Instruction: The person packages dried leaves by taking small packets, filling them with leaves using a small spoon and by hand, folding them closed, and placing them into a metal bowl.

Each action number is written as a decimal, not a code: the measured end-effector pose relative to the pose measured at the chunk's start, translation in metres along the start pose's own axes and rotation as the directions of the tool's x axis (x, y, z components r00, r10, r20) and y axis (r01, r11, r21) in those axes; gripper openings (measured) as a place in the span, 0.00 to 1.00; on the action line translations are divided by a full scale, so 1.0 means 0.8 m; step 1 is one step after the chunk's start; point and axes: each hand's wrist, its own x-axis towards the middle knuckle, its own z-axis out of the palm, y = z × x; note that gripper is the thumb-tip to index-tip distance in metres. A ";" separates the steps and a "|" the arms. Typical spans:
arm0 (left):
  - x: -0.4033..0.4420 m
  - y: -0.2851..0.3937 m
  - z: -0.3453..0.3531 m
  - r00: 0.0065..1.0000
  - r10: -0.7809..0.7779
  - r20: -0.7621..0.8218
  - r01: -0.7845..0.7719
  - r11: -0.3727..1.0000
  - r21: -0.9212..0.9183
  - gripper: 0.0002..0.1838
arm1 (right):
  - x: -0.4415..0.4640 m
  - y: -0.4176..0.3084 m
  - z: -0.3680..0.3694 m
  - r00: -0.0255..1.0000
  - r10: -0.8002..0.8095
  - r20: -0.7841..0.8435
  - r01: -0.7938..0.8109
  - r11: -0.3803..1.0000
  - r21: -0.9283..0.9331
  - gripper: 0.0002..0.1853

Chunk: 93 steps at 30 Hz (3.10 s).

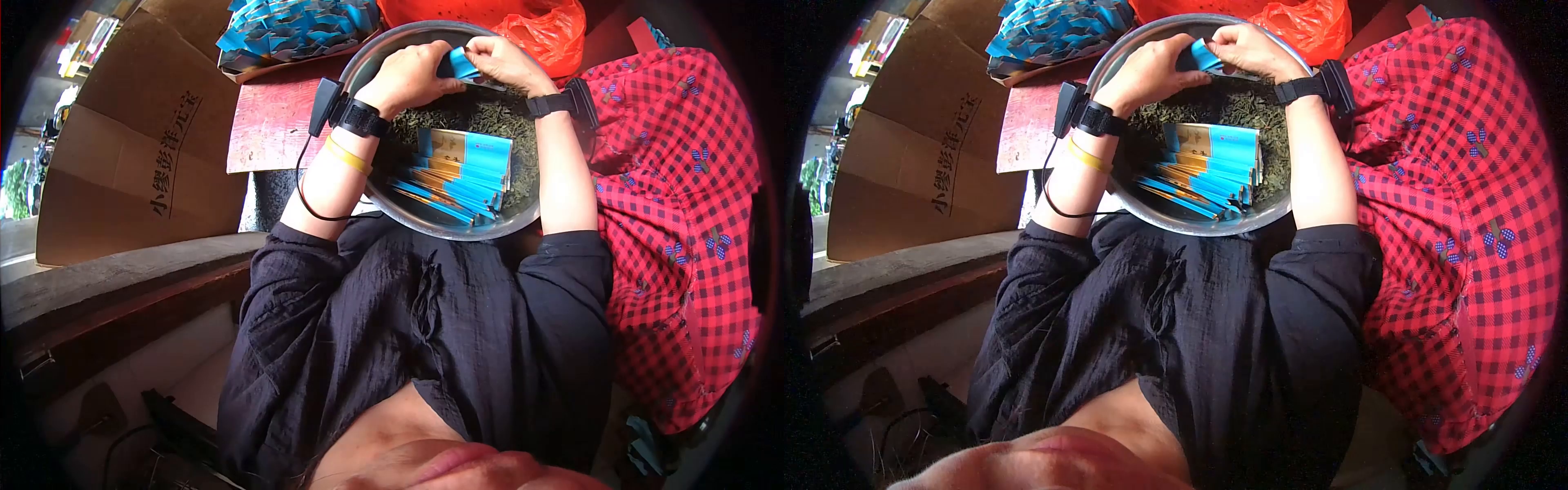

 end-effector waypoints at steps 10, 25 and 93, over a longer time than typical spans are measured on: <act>0.002 -0.019 -0.002 0.979 -0.149 -0.137 0.154 0.988 0.029 0.27 | -0.005 0.018 0.004 0.976 0.035 -0.213 -0.170 0.734 -0.657 0.11; 0.004 -0.024 -0.009 0.966 -0.224 -0.126 0.223 0.975 -0.022 0.28 | -0.008 -0.006 0.011 0.905 -0.013 -0.424 -0.281 0.732 -0.621 0.12; 0.005 -0.030 -0.011 0.968 -0.248 -0.038 0.250 0.967 0.057 0.29 | 0.015 0.030 0.026 0.899 -0.078 -0.430 -0.202 0.799 -0.566 0.18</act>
